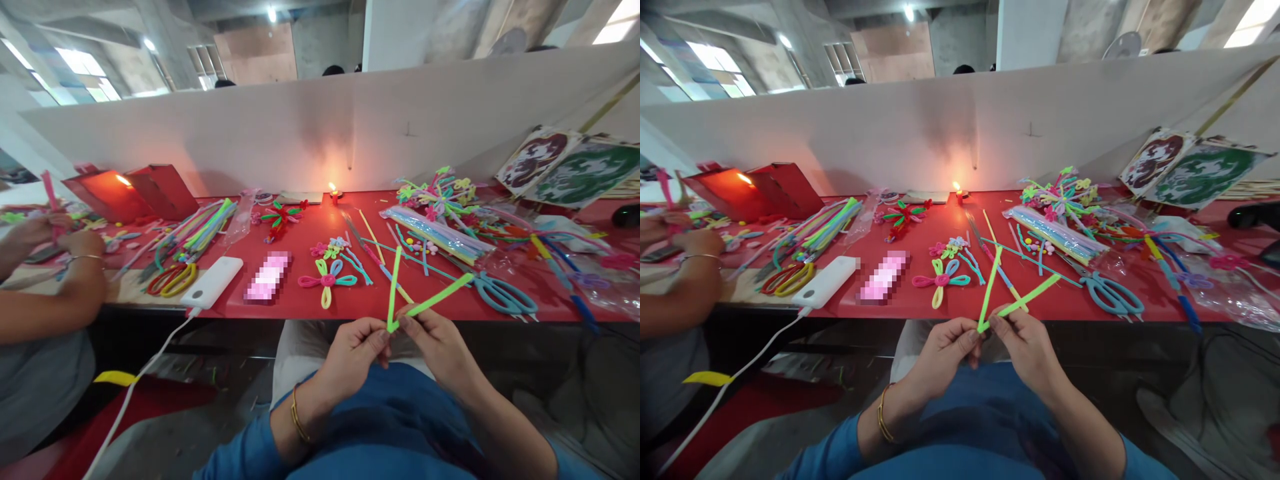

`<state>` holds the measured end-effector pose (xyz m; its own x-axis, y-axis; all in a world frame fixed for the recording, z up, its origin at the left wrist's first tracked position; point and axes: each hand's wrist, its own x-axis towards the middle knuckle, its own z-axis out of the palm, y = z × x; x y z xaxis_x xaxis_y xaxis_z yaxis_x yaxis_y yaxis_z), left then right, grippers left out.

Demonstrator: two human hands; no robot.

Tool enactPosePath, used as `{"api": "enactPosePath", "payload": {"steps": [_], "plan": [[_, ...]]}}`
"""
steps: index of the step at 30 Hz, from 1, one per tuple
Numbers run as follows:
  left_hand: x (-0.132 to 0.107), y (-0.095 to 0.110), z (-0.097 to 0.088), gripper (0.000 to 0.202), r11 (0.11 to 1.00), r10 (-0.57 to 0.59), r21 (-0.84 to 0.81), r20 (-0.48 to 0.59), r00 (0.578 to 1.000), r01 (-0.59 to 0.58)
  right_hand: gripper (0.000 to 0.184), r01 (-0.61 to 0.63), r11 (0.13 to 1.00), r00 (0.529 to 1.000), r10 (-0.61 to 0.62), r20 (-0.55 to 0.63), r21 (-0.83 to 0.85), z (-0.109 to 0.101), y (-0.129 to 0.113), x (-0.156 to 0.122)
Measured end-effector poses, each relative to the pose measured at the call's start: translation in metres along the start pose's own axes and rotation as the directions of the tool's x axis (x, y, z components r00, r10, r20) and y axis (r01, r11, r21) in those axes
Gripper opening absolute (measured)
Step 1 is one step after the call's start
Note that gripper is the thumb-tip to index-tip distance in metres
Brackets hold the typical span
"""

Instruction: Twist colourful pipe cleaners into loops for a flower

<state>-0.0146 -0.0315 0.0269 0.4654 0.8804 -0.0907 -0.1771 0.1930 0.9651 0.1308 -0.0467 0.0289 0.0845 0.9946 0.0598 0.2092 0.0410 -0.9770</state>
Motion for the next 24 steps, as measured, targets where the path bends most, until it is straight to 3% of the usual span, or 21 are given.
{"api": "enactPosePath", "payload": {"steps": [5,8,11,15,17,21,24], "plan": [[-0.003,-0.005,-0.001,0.027,0.999,0.033,0.014,0.107,0.994,-0.035,0.023,-0.171,0.931,0.977,0.119,0.177,0.322,0.009,0.005,-0.002],[-0.003,-0.008,0.000,0.029,0.999,0.031,0.022,0.134,0.990,-0.034,0.020,-0.223,0.907,0.964,0.150,0.220,0.357,0.013,0.005,-0.001],[-0.002,-0.009,0.000,0.028,0.992,0.042,0.112,0.098,0.994,-0.053,0.020,-0.166,0.952,0.981,0.133,0.141,0.258,0.012,0.008,0.001],[0.000,-0.007,-0.003,0.023,0.938,0.108,0.331,0.007,0.994,-0.105,0.021,-0.019,0.998,1.000,0.018,-0.011,-0.067,0.005,0.010,0.000],[0.000,-0.005,-0.004,0.023,0.861,0.176,0.483,0.014,0.984,-0.161,0.021,0.052,0.978,0.999,-0.049,0.017,-0.201,0.002,0.008,-0.002],[0.000,-0.004,-0.003,0.024,0.689,0.276,0.676,0.086,0.957,-0.259,0.019,0.108,0.948,0.992,-0.084,0.091,-0.300,0.001,0.004,-0.004],[0.000,-0.004,-0.001,0.026,0.736,0.237,0.636,0.082,0.968,-0.234,0.019,0.088,0.964,0.995,-0.072,0.073,-0.252,0.000,0.005,-0.003]]}}
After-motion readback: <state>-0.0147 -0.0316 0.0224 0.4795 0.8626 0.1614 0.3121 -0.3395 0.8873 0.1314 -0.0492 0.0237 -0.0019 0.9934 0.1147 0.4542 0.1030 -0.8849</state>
